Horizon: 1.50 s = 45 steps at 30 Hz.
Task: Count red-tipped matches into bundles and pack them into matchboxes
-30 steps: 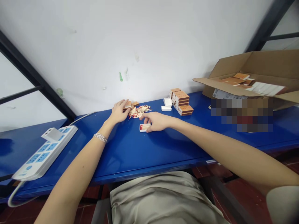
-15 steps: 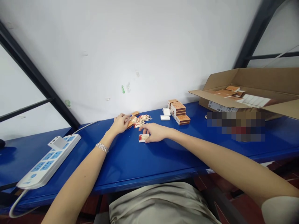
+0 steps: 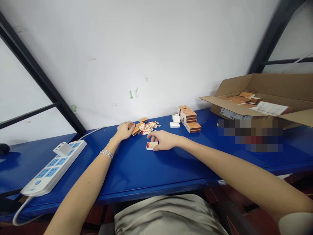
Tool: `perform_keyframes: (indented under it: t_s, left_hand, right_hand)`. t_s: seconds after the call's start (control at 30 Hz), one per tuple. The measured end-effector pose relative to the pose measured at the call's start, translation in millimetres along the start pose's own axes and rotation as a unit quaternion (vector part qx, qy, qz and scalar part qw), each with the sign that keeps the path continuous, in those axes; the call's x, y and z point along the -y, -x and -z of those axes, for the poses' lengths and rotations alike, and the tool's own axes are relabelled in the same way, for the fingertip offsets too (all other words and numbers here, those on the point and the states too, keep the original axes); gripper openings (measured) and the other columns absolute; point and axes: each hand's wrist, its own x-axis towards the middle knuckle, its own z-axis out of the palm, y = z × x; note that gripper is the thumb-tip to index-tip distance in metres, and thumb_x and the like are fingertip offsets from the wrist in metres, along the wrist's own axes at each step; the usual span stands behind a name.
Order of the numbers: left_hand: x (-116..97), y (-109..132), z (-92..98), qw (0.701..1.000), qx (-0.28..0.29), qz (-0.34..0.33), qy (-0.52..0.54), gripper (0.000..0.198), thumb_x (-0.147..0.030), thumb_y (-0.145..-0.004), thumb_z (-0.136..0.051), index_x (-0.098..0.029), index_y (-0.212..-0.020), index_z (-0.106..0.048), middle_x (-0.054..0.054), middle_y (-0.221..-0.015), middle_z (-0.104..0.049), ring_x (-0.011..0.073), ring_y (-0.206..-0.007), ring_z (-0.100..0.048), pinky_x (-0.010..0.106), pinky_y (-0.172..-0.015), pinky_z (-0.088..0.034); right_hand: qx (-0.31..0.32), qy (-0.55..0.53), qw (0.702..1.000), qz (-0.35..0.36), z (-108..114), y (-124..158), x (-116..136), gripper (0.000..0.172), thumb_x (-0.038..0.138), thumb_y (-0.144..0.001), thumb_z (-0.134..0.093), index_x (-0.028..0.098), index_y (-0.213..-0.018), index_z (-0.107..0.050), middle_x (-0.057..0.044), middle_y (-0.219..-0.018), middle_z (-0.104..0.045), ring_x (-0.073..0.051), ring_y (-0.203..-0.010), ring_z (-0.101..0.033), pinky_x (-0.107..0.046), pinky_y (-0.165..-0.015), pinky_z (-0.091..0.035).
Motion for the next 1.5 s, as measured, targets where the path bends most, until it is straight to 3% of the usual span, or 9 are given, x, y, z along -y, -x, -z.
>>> perform_keyframes:
  t_s: [0.13,0.37,0.53,0.7,0.83,1.17,1.3,1.5]
  left_hand:
    - [0.5,1.6,1.5,0.999,-0.008,0.019,0.033,0.036,-0.042,-0.093,-0.047,-0.022,-0.117,-0.066,0.009,-0.117,-0.07,0.0267,-0.11,-0.062,0.04,-0.094,-0.046]
    - [-4.8,6.6,6.2,0.993,-0.101,0.022,0.059,0.044,-0.049,-0.088,-0.057,-0.016,-0.116,-0.065,0.015,-0.114,-0.059,0.0285,-0.106,-0.061,0.045,-0.099,-0.046]
    - [-20.5,11.2,12.1,0.987,-0.126,-0.006,0.103,0.046,-0.057,-0.076,-0.071,-0.017,-0.1,-0.069,0.01,-0.102,-0.055,0.0239,-0.095,-0.059,0.039,-0.094,-0.049]
    - [-30.0,13.6,13.4,0.985,-0.068,-0.03,0.153,0.053,-0.062,-0.063,-0.078,-0.017,-0.087,-0.066,0.004,-0.081,-0.064,0.0182,-0.074,-0.057,0.03,-0.069,-0.047]
    - [-34.4,16.9,14.7,0.969,0.008,-0.039,0.242,0.059,-0.062,-0.056,-0.081,-0.015,-0.088,-0.067,0.001,-0.071,-0.066,0.0147,-0.063,-0.054,0.026,-0.058,-0.041]
    - [-50.2,26.7,14.2,0.955,0.032,-0.101,0.278,0.061,-0.056,-0.051,-0.087,-0.017,-0.093,-0.067,0.001,-0.075,-0.071,0.0181,-0.07,-0.063,0.029,-0.067,-0.048]
    - [-49.3,26.5,13.1,0.96,0.005,-0.101,0.26,0.061,-0.056,-0.052,-0.087,-0.018,-0.096,-0.068,0.002,-0.079,-0.073,0.0207,-0.077,-0.066,0.032,-0.075,-0.051]
    - [-51.1,30.1,19.0,0.962,0.021,-0.132,0.236,0.067,-0.054,-0.054,-0.088,-0.018,-0.106,-0.066,0.004,-0.085,-0.074,0.0225,-0.083,-0.069,0.033,-0.08,-0.052]
  right_hand:
    - [-0.004,-0.009,1.0,0.006,-2.4,-1.6,-3.7,0.061,0.023,-0.07,-0.077,0.014,-0.127,-0.056,-0.007,-0.11,-0.071,-0.019,-0.086,-0.065,-0.027,-0.073,-0.046]
    - [-0.043,0.009,0.999,-0.001,-1.3,-1.5,-7.3,0.056,0.018,-0.07,-0.07,0.015,-0.125,-0.058,-0.007,-0.104,-0.073,-0.021,-0.083,-0.066,-0.027,-0.067,-0.044]
    - [-0.101,0.014,0.995,-0.022,6.2,-1.6,-11.8,0.06,0.018,-0.071,-0.068,0.014,-0.129,-0.056,-0.009,-0.107,-0.073,-0.022,-0.083,-0.066,-0.028,-0.069,-0.045]
    - [-0.185,0.007,0.983,-0.021,14.6,-3.7,-26.1,0.061,0.021,-0.076,-0.066,0.013,-0.135,-0.052,-0.012,-0.114,-0.071,-0.024,-0.094,-0.067,-0.032,-0.081,-0.047]
    - [-0.23,-0.011,0.973,0.002,18.2,-3.9,-33.5,0.06,0.022,-0.079,-0.066,0.015,-0.137,-0.05,-0.013,-0.118,-0.07,-0.021,-0.091,-0.067,-0.031,-0.081,-0.049]
    - [-0.242,-0.035,0.967,0.07,8.4,-6.8,-29.9,0.059,0.021,-0.079,-0.067,0.016,-0.136,-0.05,-0.012,-0.117,-0.07,-0.021,-0.096,-0.068,-0.033,-0.083,-0.051]
    - [-0.234,-0.026,0.97,0.067,8.9,-5.9,-28.6,0.057,0.021,-0.079,-0.067,0.017,-0.134,-0.052,-0.011,-0.117,-0.07,-0.02,-0.093,-0.068,-0.032,-0.083,-0.051]
    - [-0.218,0.0,0.973,0.07,11.4,-3.5,-24.0,0.055,0.018,-0.078,-0.068,0.016,-0.131,-0.055,-0.011,-0.118,-0.071,-0.02,-0.09,-0.068,-0.032,-0.083,-0.049]
